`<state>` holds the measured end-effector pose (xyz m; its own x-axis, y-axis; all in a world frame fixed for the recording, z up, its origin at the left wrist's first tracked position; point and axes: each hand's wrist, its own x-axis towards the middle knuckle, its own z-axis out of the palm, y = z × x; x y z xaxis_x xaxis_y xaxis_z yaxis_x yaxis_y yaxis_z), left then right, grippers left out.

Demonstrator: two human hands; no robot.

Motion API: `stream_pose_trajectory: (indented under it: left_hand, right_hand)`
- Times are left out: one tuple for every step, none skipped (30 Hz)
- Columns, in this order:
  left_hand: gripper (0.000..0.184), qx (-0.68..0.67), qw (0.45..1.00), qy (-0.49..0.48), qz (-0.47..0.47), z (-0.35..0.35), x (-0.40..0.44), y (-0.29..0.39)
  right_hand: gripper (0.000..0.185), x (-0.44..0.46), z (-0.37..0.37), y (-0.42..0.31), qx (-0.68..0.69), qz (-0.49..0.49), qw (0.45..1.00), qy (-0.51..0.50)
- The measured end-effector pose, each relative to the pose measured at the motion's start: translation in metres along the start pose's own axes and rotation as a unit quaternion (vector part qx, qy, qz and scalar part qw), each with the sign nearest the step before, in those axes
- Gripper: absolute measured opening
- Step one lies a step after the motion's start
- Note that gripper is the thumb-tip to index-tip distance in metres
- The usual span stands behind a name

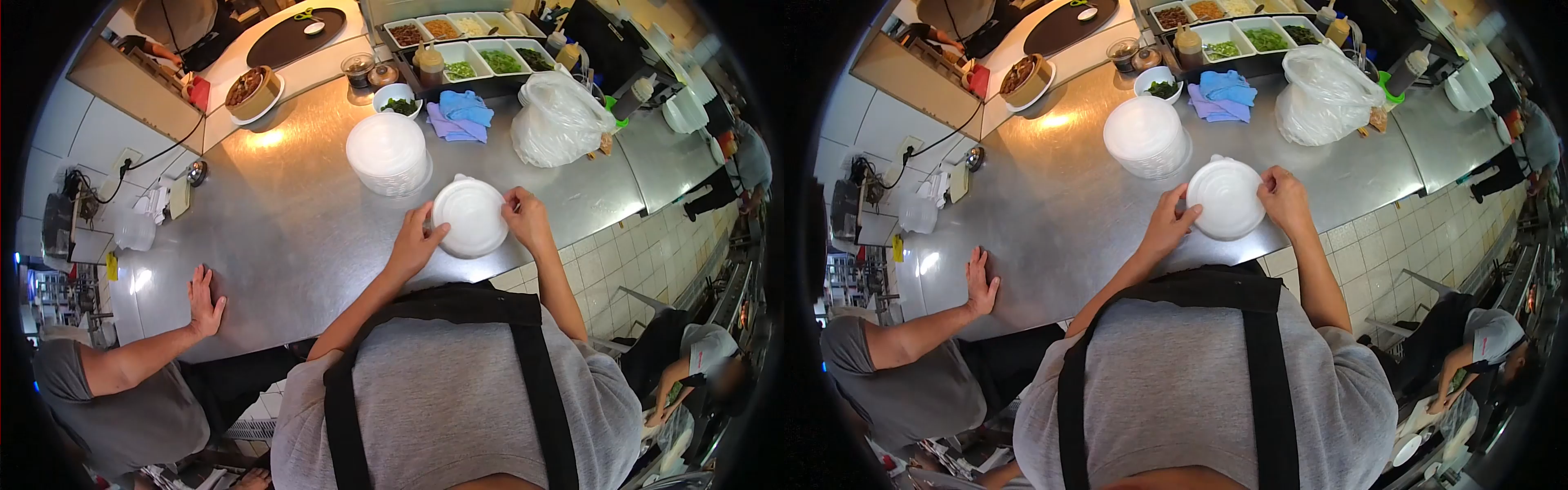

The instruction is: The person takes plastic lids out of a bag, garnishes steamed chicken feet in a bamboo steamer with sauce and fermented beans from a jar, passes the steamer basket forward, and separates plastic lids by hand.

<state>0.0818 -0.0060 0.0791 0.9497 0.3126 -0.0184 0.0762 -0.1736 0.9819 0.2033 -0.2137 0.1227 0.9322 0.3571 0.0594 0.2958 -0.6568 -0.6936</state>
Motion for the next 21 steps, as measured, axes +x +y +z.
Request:
stream_pose_trajectory:
  left_hand:
    - [0.034,0.008,1.0,-0.002,0.023,-0.005,-0.001,-0.008]
    - [0.033,0.001,1.0,0.006,-0.015,-0.014,0.0,-0.016]
    - [0.032,-0.005,0.999,0.013,-0.053,-0.027,0.002,-0.022]
    - [0.032,-0.011,0.996,0.021,-0.09,-0.039,0.005,-0.027]
    - [0.032,-0.067,0.991,0.081,-0.079,-0.049,0.008,-0.032]
    - [0.033,-0.121,0.98,0.141,-0.067,-0.058,0.013,-0.035]
    - [0.036,-0.113,0.97,0.205,-0.071,-0.066,0.022,-0.03]
    - [0.039,-0.103,0.955,0.268,-0.073,-0.073,0.033,-0.025]
    - [0.043,-0.104,0.954,0.272,-0.069,-0.081,0.044,-0.021]
    - [0.047,-0.104,0.953,0.276,-0.065,-0.089,0.056,-0.016]
    - [0.052,-0.104,0.953,0.279,-0.061,-0.093,0.065,-0.011]
    - [0.053,-0.116,0.959,0.247,-0.078,-0.093,0.069,-0.003]
    - [0.055,-0.127,0.964,0.214,-0.095,-0.093,0.073,0.008]
    - [0.057,-0.137,0.967,0.181,-0.113,-0.092,0.076,0.015]
    - [0.057,-0.145,0.968,0.167,-0.122,-0.091,0.078,0.018]
    - [0.057,-0.151,0.968,0.152,-0.132,-0.09,0.079,0.02]
    - [0.057,-0.158,0.967,0.138,-0.142,-0.089,0.08,0.02]
    - [0.057,-0.17,0.969,0.117,-0.138,-0.088,0.079,0.019]
    - [0.056,-0.181,0.969,0.098,-0.133,-0.087,0.077,0.016]
    - [0.056,-0.193,0.97,0.08,-0.127,-0.088,0.076,0.015]
    - [0.056,-0.176,0.973,0.078,-0.13,-0.088,0.075,0.014]
  right_hand:
    - [0.015,-0.004,-0.002,-0.002,0.002,0.008,1.0,-0.023]
    - [0.015,-0.008,-0.005,-0.004,0.011,0.011,0.999,-0.047]
    - [0.015,-0.012,-0.007,-0.005,0.019,0.014,0.997,-0.072]
    - [0.015,-0.015,-0.008,-0.006,0.028,0.018,0.995,-0.095]
    - [0.015,-0.016,-0.007,-0.006,0.027,0.012,0.995,-0.099]
    - [0.015,-0.017,-0.005,-0.008,0.026,0.007,0.994,-0.103]
    - [0.015,-0.018,-0.004,-0.009,0.024,0.002,0.994,-0.107]
    - [0.016,-0.018,-0.002,-0.012,0.035,0.005,0.992,-0.119]
    - [0.016,-0.018,0.0,-0.016,0.047,0.009,0.99,-0.131]
    - [0.016,-0.017,0.002,-0.021,0.058,0.012,0.988,-0.143]
    - [0.015,-0.016,0.005,-0.023,0.063,0.004,0.987,-0.148]
    - [0.015,-0.015,0.009,-0.026,0.069,-0.005,0.986,-0.153]
    - [0.015,-0.014,0.012,-0.028,0.074,-0.013,0.985,-0.158]
    - [0.015,-0.013,0.015,-0.031,0.069,-0.024,0.986,-0.153]
    - [0.014,-0.012,0.017,-0.034,0.064,-0.035,0.986,-0.148]
    - [0.014,-0.012,0.019,-0.036,0.059,-0.044,0.987,-0.143]
    - [0.014,-0.013,0.02,-0.038,0.06,-0.05,0.987,-0.138]
    - [0.014,-0.014,0.02,-0.041,0.061,-0.057,0.988,-0.133]
    - [0.014,-0.013,0.021,-0.043,0.062,-0.065,0.988,-0.128]
    - [0.014,-0.013,0.021,-0.044,0.061,-0.074,0.987,-0.125]
    - [0.014,-0.012,0.021,-0.044,0.06,-0.084,0.987,-0.123]
